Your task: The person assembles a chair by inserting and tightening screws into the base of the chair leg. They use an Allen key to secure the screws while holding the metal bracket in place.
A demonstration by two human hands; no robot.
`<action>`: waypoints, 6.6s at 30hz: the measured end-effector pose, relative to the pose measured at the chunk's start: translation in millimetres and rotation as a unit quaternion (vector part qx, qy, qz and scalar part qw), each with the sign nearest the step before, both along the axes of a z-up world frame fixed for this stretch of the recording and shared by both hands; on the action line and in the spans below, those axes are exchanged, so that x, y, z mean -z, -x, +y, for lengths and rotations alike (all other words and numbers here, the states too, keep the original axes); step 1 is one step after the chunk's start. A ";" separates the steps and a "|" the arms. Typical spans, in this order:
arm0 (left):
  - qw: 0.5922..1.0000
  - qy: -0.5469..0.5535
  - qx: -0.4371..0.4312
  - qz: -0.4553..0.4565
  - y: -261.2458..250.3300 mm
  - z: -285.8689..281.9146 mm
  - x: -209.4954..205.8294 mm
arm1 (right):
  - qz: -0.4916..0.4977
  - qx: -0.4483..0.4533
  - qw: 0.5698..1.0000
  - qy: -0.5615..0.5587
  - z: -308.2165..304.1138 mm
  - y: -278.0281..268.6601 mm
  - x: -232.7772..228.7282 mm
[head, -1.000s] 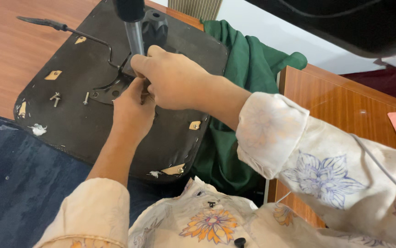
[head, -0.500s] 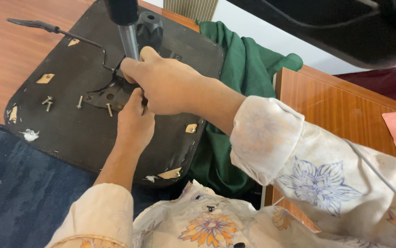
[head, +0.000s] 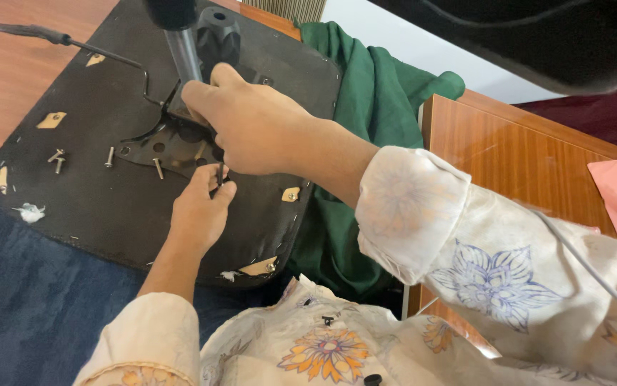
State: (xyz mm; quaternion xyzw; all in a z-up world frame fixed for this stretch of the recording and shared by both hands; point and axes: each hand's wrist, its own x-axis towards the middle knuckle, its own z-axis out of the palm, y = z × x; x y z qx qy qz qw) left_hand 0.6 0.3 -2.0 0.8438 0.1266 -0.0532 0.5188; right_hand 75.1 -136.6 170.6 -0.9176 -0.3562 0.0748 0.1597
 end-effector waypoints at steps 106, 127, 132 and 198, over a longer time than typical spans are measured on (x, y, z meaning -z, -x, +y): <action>0.915 -0.073 0.337 0.210 130.0 -68.8 95.2 | -0.053 -0.021 0.974 -0.221 10.1 44.2 32.5; 0.852 -0.184 0.359 0.333 132.0 -69.2 57.9 | -0.029 0.020 0.983 -0.180 10.3 68.0 22.9; 0.869 -0.243 0.337 0.270 143.2 -61.3 54.5 | -0.089 0.026 0.988 -0.128 17.1 61.2 24.3; 0.840 -0.218 0.435 0.239 139.4 -60.5 51.2 | -0.101 0.004 0.989 -0.111 -15.7 11.8 41.1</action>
